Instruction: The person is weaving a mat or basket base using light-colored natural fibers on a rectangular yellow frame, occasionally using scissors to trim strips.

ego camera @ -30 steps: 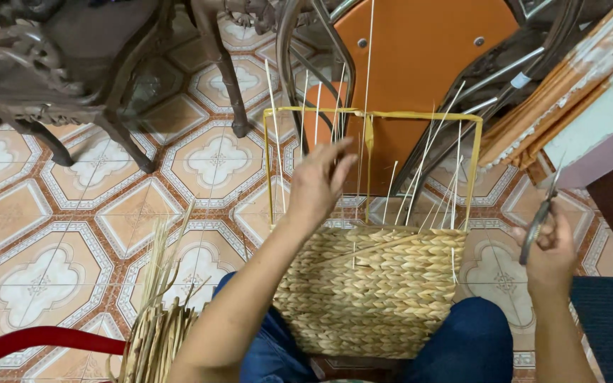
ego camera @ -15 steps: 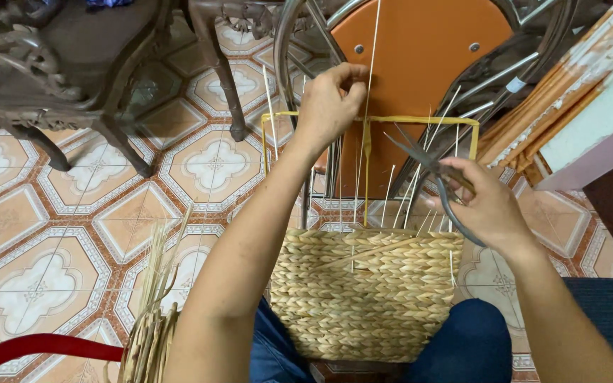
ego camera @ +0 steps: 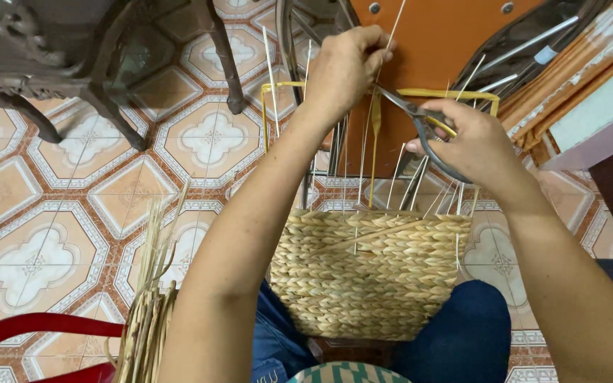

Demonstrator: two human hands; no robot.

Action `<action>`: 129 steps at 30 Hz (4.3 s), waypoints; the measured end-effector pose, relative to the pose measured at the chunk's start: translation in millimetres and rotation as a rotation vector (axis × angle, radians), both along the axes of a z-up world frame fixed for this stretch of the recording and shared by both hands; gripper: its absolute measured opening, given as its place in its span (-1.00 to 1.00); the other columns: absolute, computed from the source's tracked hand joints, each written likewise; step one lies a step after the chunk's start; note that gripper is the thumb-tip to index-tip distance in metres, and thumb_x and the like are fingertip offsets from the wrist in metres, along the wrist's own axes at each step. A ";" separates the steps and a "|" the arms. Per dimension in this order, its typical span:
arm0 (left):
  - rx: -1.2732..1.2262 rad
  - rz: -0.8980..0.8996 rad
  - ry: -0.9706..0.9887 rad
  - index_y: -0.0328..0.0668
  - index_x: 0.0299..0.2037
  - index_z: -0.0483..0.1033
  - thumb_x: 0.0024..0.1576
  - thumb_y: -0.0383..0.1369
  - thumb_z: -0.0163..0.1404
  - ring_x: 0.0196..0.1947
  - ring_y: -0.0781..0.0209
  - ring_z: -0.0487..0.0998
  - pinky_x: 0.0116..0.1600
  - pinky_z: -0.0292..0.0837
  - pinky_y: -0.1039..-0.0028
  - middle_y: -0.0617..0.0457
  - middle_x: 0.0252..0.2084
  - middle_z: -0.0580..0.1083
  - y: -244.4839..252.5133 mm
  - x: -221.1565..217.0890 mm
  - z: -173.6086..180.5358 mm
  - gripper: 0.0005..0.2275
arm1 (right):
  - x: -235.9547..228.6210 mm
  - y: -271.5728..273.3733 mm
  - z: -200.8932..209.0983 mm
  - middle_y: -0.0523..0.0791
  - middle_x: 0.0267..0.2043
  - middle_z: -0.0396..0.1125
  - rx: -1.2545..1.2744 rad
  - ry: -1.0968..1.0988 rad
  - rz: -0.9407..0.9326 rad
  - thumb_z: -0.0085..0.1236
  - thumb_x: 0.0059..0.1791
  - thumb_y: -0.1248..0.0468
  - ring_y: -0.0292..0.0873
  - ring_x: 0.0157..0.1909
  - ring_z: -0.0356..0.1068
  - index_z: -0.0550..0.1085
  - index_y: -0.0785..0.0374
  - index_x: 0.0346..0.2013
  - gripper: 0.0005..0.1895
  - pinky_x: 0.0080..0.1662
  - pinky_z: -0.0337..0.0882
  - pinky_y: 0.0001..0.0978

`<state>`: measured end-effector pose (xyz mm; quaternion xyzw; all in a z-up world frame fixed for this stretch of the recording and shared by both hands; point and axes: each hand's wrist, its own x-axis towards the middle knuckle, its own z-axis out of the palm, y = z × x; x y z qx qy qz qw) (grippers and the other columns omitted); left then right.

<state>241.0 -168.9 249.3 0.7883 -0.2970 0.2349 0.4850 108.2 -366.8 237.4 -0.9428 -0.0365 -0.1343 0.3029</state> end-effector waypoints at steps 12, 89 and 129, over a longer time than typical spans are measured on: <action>0.078 0.034 0.016 0.01 -0.22 0.65 0.08 -0.31 0.18 -0.37 0.06 0.67 -0.27 0.53 0.27 0.03 -0.39 0.62 2.7 8.9 -4.7 -0.90 | 15.6 -1.4 6.4 -0.07 -0.45 0.45 -0.206 0.014 -0.034 0.46 -0.22 -0.10 -0.13 -0.44 0.45 0.56 0.10 0.09 -0.33 -0.34 0.40 -0.24; 0.118 -0.211 0.834 -0.21 0.15 0.47 0.14 -0.48 0.15 -0.40 0.34 0.55 -0.27 0.50 0.53 0.02 -0.32 0.60 -6.7 -205.7 -184.2 -0.65 | -137.7 -81.5 -400.9 -0.02 0.01 0.44 1.207 0.260 -0.290 -0.07 0.15 0.21 -0.13 -0.07 0.44 0.42 0.30 0.18 -0.65 -0.07 0.49 -0.23; 0.228 -0.235 0.560 -0.12 -0.14 0.60 0.14 -0.36 0.17 -0.40 0.23 0.65 -0.24 0.57 0.39 0.05 -0.28 0.65 -57.0 -194.5 -164.1 -0.87 | -105.0 -35.6 -183.6 -0.11 -0.24 0.47 0.743 -0.104 -0.041 0.12 0.08 0.44 -0.38 -0.35 0.40 0.54 0.38 -0.03 -0.82 -0.28 0.46 -0.56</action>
